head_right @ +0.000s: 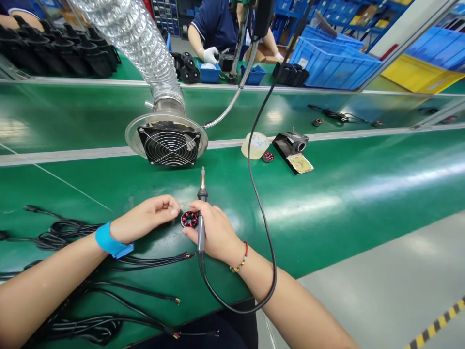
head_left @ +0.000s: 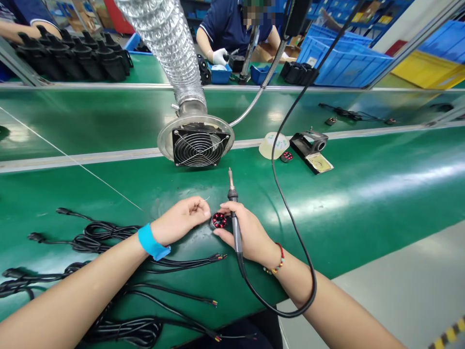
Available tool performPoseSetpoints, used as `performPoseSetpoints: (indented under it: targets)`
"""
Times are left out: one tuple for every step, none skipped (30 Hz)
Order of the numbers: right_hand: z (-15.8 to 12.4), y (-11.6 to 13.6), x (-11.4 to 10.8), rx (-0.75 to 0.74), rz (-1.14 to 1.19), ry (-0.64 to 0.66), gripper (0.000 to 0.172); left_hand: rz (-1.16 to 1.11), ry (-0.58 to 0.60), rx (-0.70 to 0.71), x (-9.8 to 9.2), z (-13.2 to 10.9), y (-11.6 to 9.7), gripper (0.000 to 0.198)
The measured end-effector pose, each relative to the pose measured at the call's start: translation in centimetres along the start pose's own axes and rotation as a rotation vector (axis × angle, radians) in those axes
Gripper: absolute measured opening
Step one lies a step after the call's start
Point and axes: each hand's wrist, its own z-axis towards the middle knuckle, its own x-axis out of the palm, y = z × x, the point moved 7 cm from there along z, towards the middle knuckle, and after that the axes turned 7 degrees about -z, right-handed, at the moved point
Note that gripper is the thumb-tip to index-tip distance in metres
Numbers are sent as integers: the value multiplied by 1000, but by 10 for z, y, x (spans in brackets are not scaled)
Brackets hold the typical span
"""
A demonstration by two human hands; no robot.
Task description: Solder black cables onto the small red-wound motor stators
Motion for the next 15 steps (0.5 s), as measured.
performPoseSetpoints:
  targets:
    - [0,-1,0,15,3,4,50,25,25,25,2,-1,-1,22]
    - [0,-2,0,25,7,7,50,57,45,43,4,-2,-1,19]
    - [0,-3,0,31,11,10,50,93,54,56,6,-3,-1,16]
    - [0,-3,0,31,16,13,49,129,52,62,7,-4,0,14]
    - [0,-2,1,28,19,16,49,156,39,63,6,-4,0,14]
    - [0,-1,1,22,19,19,49,167,25,58,6,-4,1,14]
    - [0,0,1,12,13,24,48,165,17,47,6,-4,1,16]
    - [0,2,2,1,1,25,48,148,7,36,5,-3,2,18]
    - [0,3,2,-11,-18,26,48,125,-10,28,4,-2,2,19]
    - [0,5,2,-22,-41,23,47,103,-38,29,2,-1,1,20]
    - [0,6,1,-30,-64,19,47,86,-73,39,-1,-1,0,21]
    - [0,7,1,-34,-88,12,46,73,-117,54,-4,0,-1,21]
    - [0,7,0,-31,-111,3,46,63,-162,72,-7,0,-2,21]
    - [0,7,-1,-22,-132,-7,45,57,-198,91,-10,-1,-4,21]
    - [1,6,-2,-9,-150,-14,45,60,-216,110,-11,-2,-5,20]
